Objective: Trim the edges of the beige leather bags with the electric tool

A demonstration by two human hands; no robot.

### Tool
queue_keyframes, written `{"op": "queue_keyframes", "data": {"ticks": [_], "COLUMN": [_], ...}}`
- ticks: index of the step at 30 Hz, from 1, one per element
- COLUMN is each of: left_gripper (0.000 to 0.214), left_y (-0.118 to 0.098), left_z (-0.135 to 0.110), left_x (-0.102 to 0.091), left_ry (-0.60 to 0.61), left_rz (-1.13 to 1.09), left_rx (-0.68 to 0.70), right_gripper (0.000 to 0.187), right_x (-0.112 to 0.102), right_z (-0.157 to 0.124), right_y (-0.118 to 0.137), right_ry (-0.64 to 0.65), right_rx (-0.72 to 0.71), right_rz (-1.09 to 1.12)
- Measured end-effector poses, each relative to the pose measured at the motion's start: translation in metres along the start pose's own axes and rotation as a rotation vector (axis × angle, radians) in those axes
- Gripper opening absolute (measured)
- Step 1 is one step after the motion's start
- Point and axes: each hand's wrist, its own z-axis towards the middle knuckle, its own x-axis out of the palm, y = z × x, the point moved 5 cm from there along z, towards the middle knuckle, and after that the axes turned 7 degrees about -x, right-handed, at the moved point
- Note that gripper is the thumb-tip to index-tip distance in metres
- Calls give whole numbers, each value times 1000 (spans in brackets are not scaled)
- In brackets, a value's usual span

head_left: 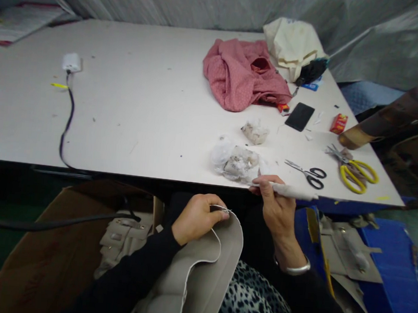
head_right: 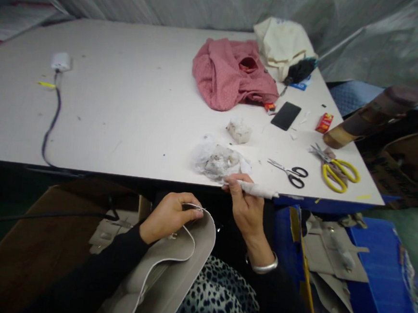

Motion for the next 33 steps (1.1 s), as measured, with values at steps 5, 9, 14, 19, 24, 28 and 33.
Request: {"op": "queue_keyframes", "data": {"ticks": [5,9,14,19,24,28,33], "left_gripper": [6,7,7,6,9,11,13], "left_y": [1,-1,-4,-4,-3,1,5], "left_z": [3,2,0,0,2,4,5], "left_x": [7,10,12,17,24,24,16], "left_ry": [32,42,58,127,248,328,360], "left_rz": [-18,-7,-7,-39,-111,-151,-213], "left_rx": [-16,-16,-9,-47,-80,-107,-145], "right_gripper": [24,24,25,31,34,38,42], "right_x": [5,3,2,4,12,20,26], "right_z": [-35,-46,-45,-33,-16,-17,-32], "right_y": [5,-2,-7,-2,5,2,-14], "right_ry": [202,211,281,426,615,681,404], "right_rx": [153,187,173,106,56,101,185], "right_rz": [215,196,155,93,77,195,382]}}
